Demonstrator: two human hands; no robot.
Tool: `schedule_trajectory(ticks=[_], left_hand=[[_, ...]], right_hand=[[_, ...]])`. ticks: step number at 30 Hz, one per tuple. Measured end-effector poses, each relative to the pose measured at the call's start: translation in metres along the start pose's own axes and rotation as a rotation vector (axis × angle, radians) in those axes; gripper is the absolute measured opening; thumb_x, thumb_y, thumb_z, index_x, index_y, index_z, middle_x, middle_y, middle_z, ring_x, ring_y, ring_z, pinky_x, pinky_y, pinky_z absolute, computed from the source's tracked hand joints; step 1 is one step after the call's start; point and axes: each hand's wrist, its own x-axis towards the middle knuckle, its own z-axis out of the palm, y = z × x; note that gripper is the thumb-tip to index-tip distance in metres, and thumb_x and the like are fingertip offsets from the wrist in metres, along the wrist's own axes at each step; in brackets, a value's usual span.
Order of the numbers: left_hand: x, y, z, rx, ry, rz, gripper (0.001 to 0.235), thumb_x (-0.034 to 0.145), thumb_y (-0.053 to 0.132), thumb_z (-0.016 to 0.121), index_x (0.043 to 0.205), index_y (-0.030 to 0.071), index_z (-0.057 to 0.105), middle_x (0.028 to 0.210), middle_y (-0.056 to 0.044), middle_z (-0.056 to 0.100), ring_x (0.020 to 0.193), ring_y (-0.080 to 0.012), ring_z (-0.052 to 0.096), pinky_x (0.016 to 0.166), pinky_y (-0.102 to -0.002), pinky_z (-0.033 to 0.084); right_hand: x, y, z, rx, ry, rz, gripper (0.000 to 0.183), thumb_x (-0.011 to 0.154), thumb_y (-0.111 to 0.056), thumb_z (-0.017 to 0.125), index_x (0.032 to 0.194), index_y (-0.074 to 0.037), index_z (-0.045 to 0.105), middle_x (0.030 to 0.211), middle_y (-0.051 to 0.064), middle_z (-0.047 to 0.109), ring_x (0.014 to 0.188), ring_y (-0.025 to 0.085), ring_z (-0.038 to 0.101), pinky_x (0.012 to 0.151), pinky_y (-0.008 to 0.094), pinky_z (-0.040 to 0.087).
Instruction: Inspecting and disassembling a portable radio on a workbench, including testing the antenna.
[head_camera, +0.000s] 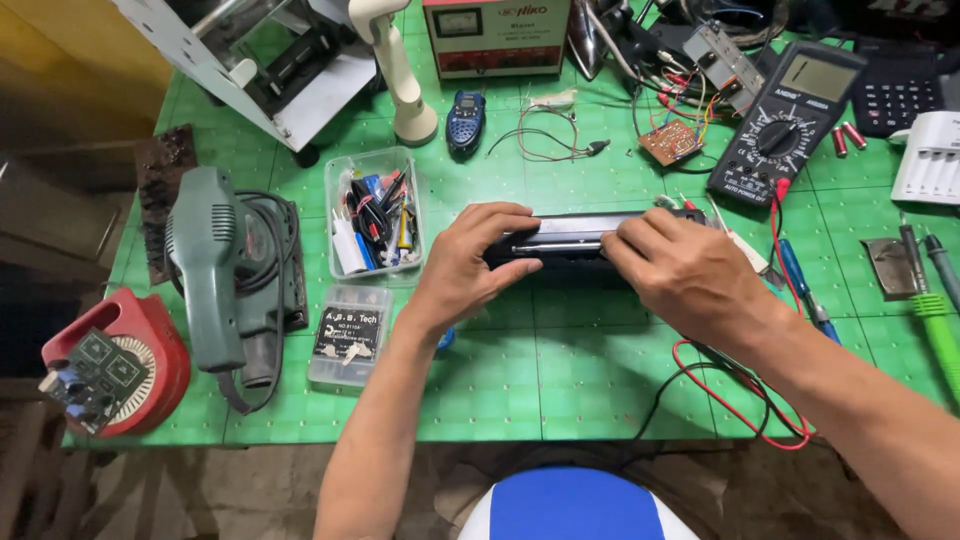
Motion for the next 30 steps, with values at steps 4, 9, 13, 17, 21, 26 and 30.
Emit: schedule_trajectory(ticks=[4,9,13,17,21,26,30], left_hand=[[0.000,0.000,0.000,-0.050,0.031,-0.018,0.041,0.081,0.024,0.088,0.119,0.019,0.073,0.120,-0.001,0.071,0.113,-0.0247,0.068,0.101,-0.040,0.053],[0.002,0.002,-0.001,-0.063,0.024,-0.018,0.041,0.081,0.024,0.088,0.119,0.018,0.073,0.117,-0.004,0.071,0.110,-0.0274,0.069,0.099,-0.042,0.053],[0.003,0.008,0.000,-0.002,0.012,0.012,0.040,0.082,0.025,0.087,0.118,0.015,0.072,0.116,-0.006,0.071,0.109,-0.0295,0.068,0.097,-0.043,0.053],[-0.002,0.007,0.010,0.262,-0.034,0.060,0.044,0.082,0.023,0.084,0.122,0.016,0.069,0.119,-0.003,0.067,0.116,-0.0284,0.064,0.105,-0.052,0.042],[-0.008,0.012,0.023,0.385,-0.039,0.025,0.041,0.088,0.019,0.078,0.127,0.014,0.066,0.127,-0.006,0.063,0.127,-0.0314,0.059,0.112,-0.063,0.033],[-0.012,0.020,0.032,0.413,0.006,0.008,0.040,0.092,0.014,0.073,0.130,0.011,0.063,0.134,-0.010,0.060,0.137,-0.0352,0.050,0.115,-0.063,0.027],[-0.014,0.015,0.037,0.467,0.004,-0.007,0.041,0.093,0.018,0.072,0.133,0.014,0.061,0.138,-0.007,0.058,0.143,-0.0323,0.045,0.119,-0.060,0.023]], right_hand=[[-0.003,-0.001,0.007,-0.102,-0.011,-0.035,0.009,0.095,-0.002,0.055,0.094,-0.008,0.062,0.089,0.006,0.055,0.081,0.022,0.060,0.065,0.028,0.053],[-0.012,0.008,0.021,0.069,0.067,0.161,0.009,0.101,-0.019,0.062,0.103,-0.010,0.062,0.089,0.002,0.055,0.076,0.018,0.063,0.062,0.029,0.055],[-0.013,0.020,0.019,0.246,0.055,0.213,0.011,0.102,-0.020,0.063,0.103,-0.009,0.061,0.083,0.004,0.055,0.075,0.023,0.065,0.062,0.033,0.056],[-0.005,0.030,0.010,0.533,-0.022,0.242,0.018,0.097,-0.012,0.066,0.112,-0.005,0.060,0.082,0.012,0.064,0.081,0.034,0.070,0.065,0.043,0.057],[0.006,0.039,0.002,0.738,-0.036,0.290,0.021,0.096,-0.003,0.069,0.117,-0.002,0.067,0.085,0.015,0.068,0.083,0.037,0.071,0.067,0.044,0.057],[-0.014,0.050,0.010,1.066,-0.112,0.585,0.017,0.100,-0.009,0.065,0.116,-0.005,0.068,0.076,0.011,0.071,0.069,0.023,0.075,0.062,0.036,0.057],[-0.029,0.062,0.033,1.441,-0.040,0.768,0.019,0.104,-0.005,0.059,0.121,0.002,0.060,0.081,0.020,0.068,0.067,0.028,0.075,0.060,0.037,0.063]])
